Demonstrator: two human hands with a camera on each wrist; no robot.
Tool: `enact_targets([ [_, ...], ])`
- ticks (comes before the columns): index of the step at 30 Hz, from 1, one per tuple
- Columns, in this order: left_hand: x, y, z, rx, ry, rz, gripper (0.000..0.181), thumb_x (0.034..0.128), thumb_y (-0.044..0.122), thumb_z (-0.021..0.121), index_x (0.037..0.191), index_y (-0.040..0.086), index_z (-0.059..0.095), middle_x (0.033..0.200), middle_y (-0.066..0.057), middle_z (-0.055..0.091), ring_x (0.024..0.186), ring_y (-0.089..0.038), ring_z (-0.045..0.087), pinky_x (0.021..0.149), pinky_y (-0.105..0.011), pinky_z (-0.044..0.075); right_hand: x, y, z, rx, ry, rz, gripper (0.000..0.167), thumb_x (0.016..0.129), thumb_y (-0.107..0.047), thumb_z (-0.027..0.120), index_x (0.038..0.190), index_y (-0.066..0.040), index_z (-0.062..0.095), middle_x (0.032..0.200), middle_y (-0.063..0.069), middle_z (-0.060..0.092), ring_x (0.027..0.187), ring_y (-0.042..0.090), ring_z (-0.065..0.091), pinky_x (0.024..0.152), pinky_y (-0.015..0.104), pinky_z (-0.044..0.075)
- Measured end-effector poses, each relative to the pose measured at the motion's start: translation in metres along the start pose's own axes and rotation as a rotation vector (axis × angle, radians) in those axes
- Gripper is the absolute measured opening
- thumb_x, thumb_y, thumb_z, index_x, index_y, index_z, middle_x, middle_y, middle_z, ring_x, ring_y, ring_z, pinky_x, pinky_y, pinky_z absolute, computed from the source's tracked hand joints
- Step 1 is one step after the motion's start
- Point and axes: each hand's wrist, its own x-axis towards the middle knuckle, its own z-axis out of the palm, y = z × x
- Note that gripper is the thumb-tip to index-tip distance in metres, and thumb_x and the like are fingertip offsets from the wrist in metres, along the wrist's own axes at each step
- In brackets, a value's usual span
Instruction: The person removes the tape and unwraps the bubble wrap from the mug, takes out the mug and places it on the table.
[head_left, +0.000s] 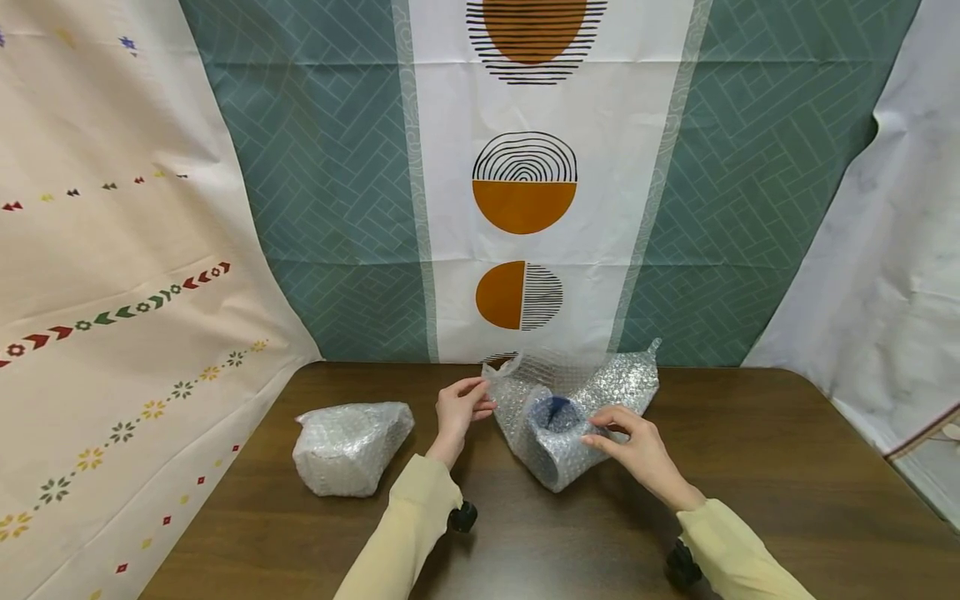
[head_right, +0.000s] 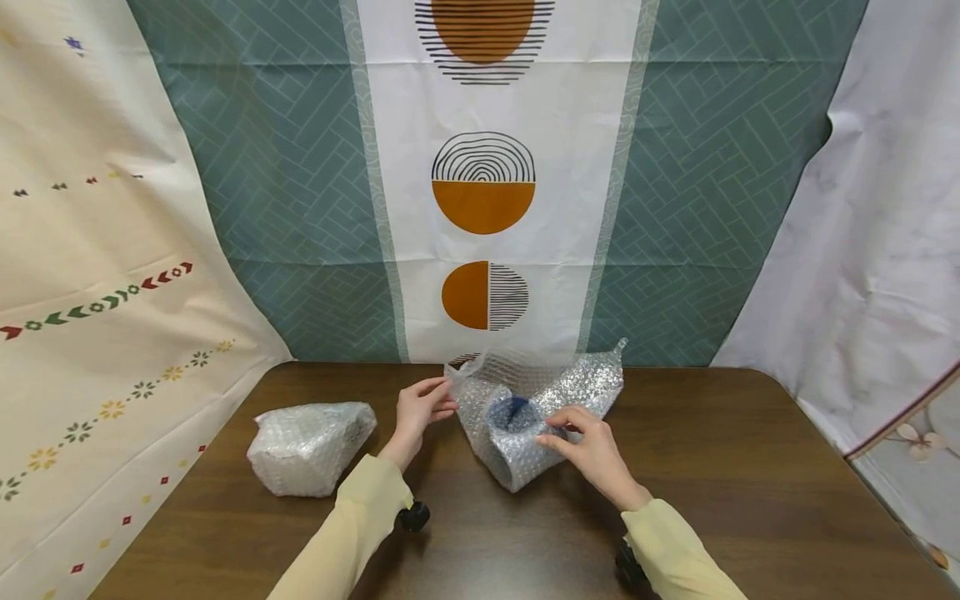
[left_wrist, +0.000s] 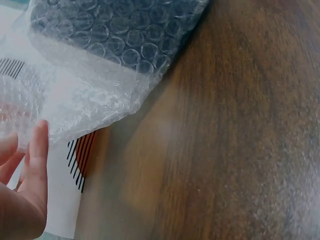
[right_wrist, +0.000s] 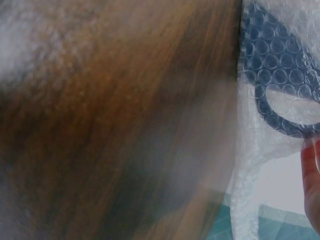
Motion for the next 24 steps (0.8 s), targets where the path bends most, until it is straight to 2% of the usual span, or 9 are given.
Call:
enact_targets([
  [4, -0.0012, -0.0009, -0.0031, -0.018, -0.022, -0.028, 0.027, 0.086, 0.003, 0.061, 0.109, -0.011, 0.058, 0.083, -0.026, 0.061, 0.074, -0.032, 0.064, 0.064, -0.036, 0.052, 0.0001, -0.0013, 0.0004, -0.009, -0.005, 0.002, 0.018, 0.074, -0.002, 0.072, 0.091, 0.0, 0.065, 0.097, 0.013, 0.059, 0.09, 0.027, 0.055, 0.077, 0.046, 0.045],
  [6, -0.0066, 0.0056, -0.0029, 0.022, -0.033, -0.042, 0.032, 0.0868, 0.002, 0.059, 0.115, -0.012, 0.053, 0.087, -0.028, 0.061, 0.079, -0.035, 0.063, 0.068, -0.039, 0.051, 0.0001, -0.0021, 0.0004, -0.011, -0.011, 0.007, 0.018, 0.075, -0.003, 0.072, 0.091, 0.0, 0.065, 0.098, 0.013, 0.059, 0.091, 0.027, 0.055, 0.077, 0.046, 0.045],
  [11, -0.0071, 0.0034, -0.0027, 0.132, -0.012, -0.058, 0.048, 0.0864, 0.002, 0.06, 0.129, -0.008, 0.04, 0.093, -0.024, 0.062, 0.083, -0.033, 0.062, 0.071, -0.04, 0.05, 0.0001, -0.0036, -0.0003, -0.005, -0.022, 0.024, 0.018, 0.076, -0.004, 0.072, 0.092, 0.0, 0.064, 0.099, 0.015, 0.059, 0.092, 0.027, 0.054, 0.078, 0.047, 0.044],
  [13, -0.003, -0.004, -0.0032, 0.157, -0.002, -0.054, 0.052, 0.0859, 0.002, 0.06, 0.132, -0.007, 0.037, 0.093, -0.021, 0.062, 0.082, -0.03, 0.063, 0.069, -0.037, 0.051, 0.0002, -0.0038, -0.0006, 0.0, -0.025, 0.027, 0.018, 0.076, -0.004, 0.072, 0.092, 0.0, 0.064, 0.099, 0.015, 0.059, 0.092, 0.028, 0.054, 0.078, 0.047, 0.044],
  [15, -0.0042, -0.0033, -0.0025, 0.186, -0.004, -0.056, 0.057, 0.085, 0.0, 0.06, 0.134, -0.006, 0.032, 0.096, -0.022, 0.061, 0.084, -0.031, 0.062, 0.071, -0.037, 0.051, 0.0002, -0.0039, -0.0007, 0.007, -0.026, 0.028, 0.018, 0.076, -0.003, 0.071, 0.092, 0.001, 0.064, 0.099, 0.016, 0.058, 0.092, 0.029, 0.054, 0.079, 0.048, 0.044],
  [24, -0.0062, -0.0035, -0.0002, 0.31, -0.011, -0.075, 0.059, 0.0797, 0.0, 0.061, 0.132, -0.007, 0.035, 0.095, -0.018, 0.062, 0.086, -0.03, 0.06, 0.071, -0.035, 0.05, 0.0008, -0.0044, -0.0002, -0.028, -0.011, 0.016, 0.017, 0.075, -0.003, 0.072, 0.09, 0.0, 0.065, 0.098, 0.015, 0.059, 0.091, 0.027, 0.055, 0.078, 0.044, 0.045],
])
